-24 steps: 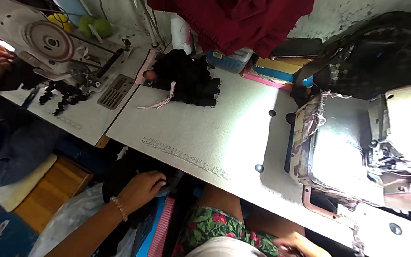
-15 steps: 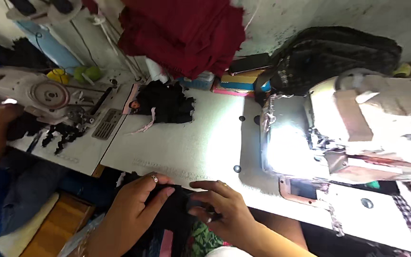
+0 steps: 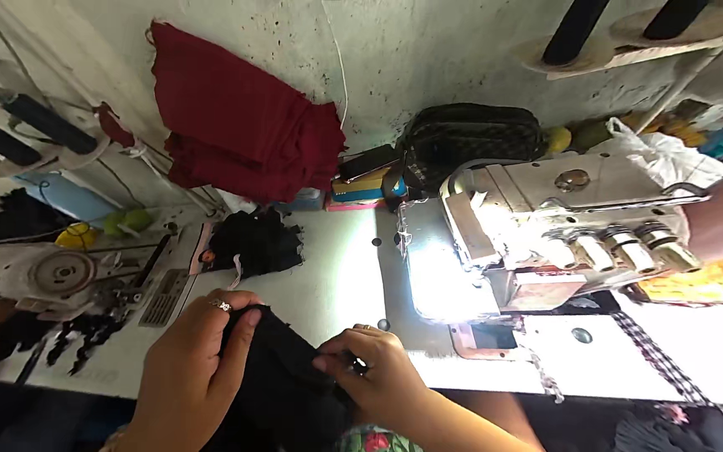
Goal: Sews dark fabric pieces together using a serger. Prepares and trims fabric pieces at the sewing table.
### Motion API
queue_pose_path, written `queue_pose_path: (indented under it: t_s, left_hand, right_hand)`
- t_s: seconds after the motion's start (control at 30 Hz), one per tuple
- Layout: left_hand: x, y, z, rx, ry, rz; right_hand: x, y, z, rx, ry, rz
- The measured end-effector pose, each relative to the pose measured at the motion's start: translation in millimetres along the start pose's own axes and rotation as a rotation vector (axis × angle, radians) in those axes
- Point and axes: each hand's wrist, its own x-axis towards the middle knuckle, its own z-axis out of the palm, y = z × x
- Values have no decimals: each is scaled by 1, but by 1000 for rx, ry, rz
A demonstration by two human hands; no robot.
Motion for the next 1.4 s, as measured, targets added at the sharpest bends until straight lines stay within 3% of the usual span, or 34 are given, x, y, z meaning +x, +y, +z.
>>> queue_pose_path:
  t_s: [0.1,0.2,0.4,0.5,0.73,0.87,0.93,1.1,1.23,1.4]
  left_hand:
    - [36,11,-3,166,94,210]
    - [76,22,23,84,161,409]
    - [86,58,176,-395,-201,321]
    - [85,65,210,-447,-282,248]
    - [95,68,208,-426,-324,160]
    - [95,69,216,-417,-314,180]
    - [87,75,227,-420,-301,191]
    - [52,111,236,-156,-4,210]
    - [29,127,232,-166,-16,213]
    - [39,131,239,-169,15,131]
  right_hand:
    - [10,-18,-24,197,-15,18]
    - [1,-24,-62,287,80,46]
    - [-84,41,-108,-199,268,391]
    - [-97,56,-112,-300,305,427]
    - [-94,72,-110,-566,367,320]
    - [-108,57,-120,-346,357,249]
    - [-119,48,-124,-177,381,324]
    - [-139,42,-123,184,454,539]
    - [-145,31,-126,280,453,615]
    - [-139,33,-132,278,483,620]
